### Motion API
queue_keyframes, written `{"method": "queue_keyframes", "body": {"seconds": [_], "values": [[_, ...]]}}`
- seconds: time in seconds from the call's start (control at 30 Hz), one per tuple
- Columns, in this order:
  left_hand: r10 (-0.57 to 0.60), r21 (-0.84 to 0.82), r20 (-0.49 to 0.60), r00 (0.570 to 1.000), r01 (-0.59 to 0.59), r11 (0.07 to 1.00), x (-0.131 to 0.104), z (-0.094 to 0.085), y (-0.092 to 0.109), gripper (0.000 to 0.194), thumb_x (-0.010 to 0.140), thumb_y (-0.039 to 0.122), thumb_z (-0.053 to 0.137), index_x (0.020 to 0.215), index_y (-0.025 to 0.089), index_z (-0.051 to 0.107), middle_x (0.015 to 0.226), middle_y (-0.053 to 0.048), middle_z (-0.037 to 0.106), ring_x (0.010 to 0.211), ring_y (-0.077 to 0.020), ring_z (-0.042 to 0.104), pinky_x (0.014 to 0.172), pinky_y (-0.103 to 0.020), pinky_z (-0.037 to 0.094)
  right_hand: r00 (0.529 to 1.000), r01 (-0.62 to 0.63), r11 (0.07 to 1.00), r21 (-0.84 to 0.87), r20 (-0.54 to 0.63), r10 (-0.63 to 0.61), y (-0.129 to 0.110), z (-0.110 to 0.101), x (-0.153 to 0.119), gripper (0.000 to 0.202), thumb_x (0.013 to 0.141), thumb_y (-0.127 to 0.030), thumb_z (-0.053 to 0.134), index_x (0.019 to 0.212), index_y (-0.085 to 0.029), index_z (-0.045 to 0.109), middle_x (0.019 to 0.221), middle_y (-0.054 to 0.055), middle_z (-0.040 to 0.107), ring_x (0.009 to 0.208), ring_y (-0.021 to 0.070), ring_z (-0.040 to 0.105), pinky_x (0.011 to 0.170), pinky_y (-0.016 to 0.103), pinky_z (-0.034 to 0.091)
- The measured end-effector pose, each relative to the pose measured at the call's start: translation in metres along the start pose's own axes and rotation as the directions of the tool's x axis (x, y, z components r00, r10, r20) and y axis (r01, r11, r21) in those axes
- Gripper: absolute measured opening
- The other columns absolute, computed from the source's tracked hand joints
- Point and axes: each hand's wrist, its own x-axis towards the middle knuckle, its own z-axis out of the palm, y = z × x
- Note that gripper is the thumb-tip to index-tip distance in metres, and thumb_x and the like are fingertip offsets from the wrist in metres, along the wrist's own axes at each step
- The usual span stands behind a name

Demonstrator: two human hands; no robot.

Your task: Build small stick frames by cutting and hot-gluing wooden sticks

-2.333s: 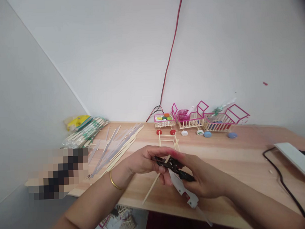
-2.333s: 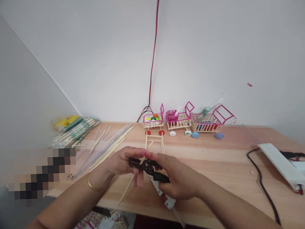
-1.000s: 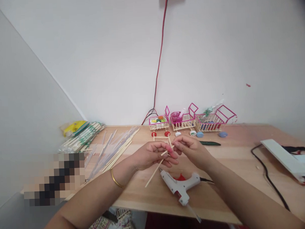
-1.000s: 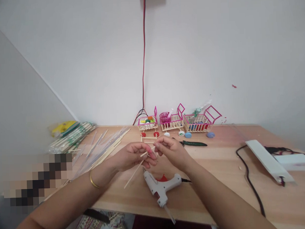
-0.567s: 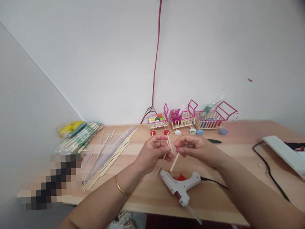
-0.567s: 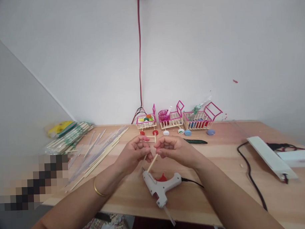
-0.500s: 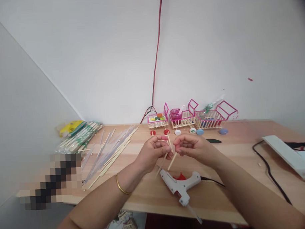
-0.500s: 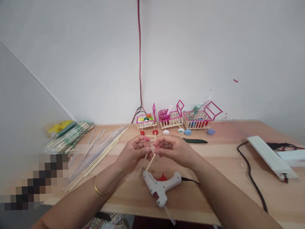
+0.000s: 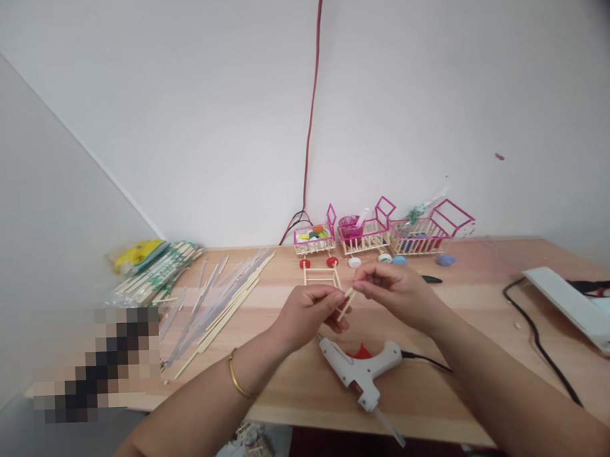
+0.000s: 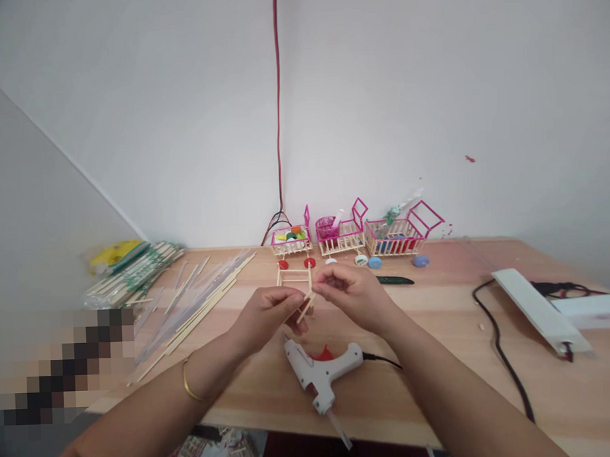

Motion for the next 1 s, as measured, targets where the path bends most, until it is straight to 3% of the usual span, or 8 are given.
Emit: {"method": "queue_keyframes", "body": {"seconds": [0.1,0.2,0.3,0.37,0.5,0.8,1.0], "values": [[0.013,0.136,0.044,0.999,-0.019,0.991,-0.003,-0.001,0.003,0.033,0.075,0.043,0.059,0.072,0.010,0.061,0.063,0.000,0.057,0.040,-0.0036,0.045,0.041,-0.018,0.034,0.996,0.007,1.000,-0.006,-0.094,-0.007,0.000,0.000,0.001,0.018,0.080,-0.036,0.057,0.073,-0.019,0.060,0.066,0.001,0.059,0.062,0.0128,0.052,0.057,0.025,0.041],[-0.012,0.068,0.041,0.999,0.009,0.998,-0.003,0.000,0.004,0.032,0.073,0.042,0.062,0.070,0.010,0.060,0.057,0.003,0.050,0.040,-0.0025,0.039,0.040,-0.018,0.029,0.992,-0.044,0.986,0.160,-0.109,0.062,0.004,0.005,0.000,0.017,0.077,-0.036,0.061,0.077,-0.019,0.061,0.067,0.001,0.060,0.061,0.0125,0.054,0.057,0.025,0.044],[-0.032,-0.084,0.060,0.998,0.037,0.996,-0.003,0.001,0.004,0.032,0.072,0.041,0.064,0.077,0.010,0.060,0.058,0.004,0.047,0.041,-0.0023,0.036,0.041,-0.019,0.027,0.990,-0.120,0.903,0.413,-0.021,0.141,0.008,0.010,-0.001,0.025,0.070,-0.035,0.069,0.088,-0.020,0.062,0.073,0.001,0.063,0.065,0.0139,0.059,0.061,0.028,0.048],[-0.022,-0.131,0.073,0.997,0.032,0.991,-0.003,0.001,0.003,0.031,0.071,0.040,0.065,0.078,0.010,0.060,0.058,0.003,0.047,0.041,-0.0023,0.036,0.042,-0.019,0.027,0.988,-0.147,0.856,0.496,0.044,0.145,0.007,0.012,-0.001,0.028,0.069,-0.034,0.070,0.091,-0.019,0.062,0.073,0.002,0.065,0.067,0.0151,0.061,0.064,0.030,0.049],[0.003,-0.109,0.087,0.996,0.007,0.994,-0.003,0.000,0.001,0.030,0.074,0.040,0.063,0.073,0.010,0.059,0.059,0.003,0.047,0.042,-0.0026,0.036,0.042,-0.018,0.029,0.986,-0.159,0.886,0.436,0.019,0.167,0.002,0.012,-0.001,0.024,0.073,-0.038,0.065,0.085,-0.017,0.066,0.068,0.003,0.065,0.064,0.0155,0.060,0.062,0.032,0.049],[0.081,0.189,0.001,0.997,-0.079,0.979,-0.002,0.000,0.000,0.034,0.079,0.044,0.054,0.070,0.011,0.060,0.049,0.003,0.047,0.041,-0.0051,0.041,0.043,-0.018,0.033,0.977,-0.202,0.935,0.290,-0.010,0.214,-0.001,0.017,-0.004,0.028,0.077,-0.045,0.059,0.077,-0.018,0.068,0.061,0.001,0.059,0.059,0.0131,0.053,0.057,0.026,0.044],[0.018,0.006,0.045,0.999,-0.018,1.000,-0.001,0.002,-0.002,0.036,0.078,0.045,0.055,0.075,0.009,0.060,0.060,-0.002,0.056,0.049,-0.0089,0.052,0.050,-0.022,0.044,0.957,-0.199,0.924,0.327,-0.137,0.255,0.003,0.014,-0.002,0.029,0.078,-0.044,0.059,0.073,-0.017,0.064,0.057,0.000,0.055,0.058,0.0122,0.050,0.057,0.026,0.040]]}}
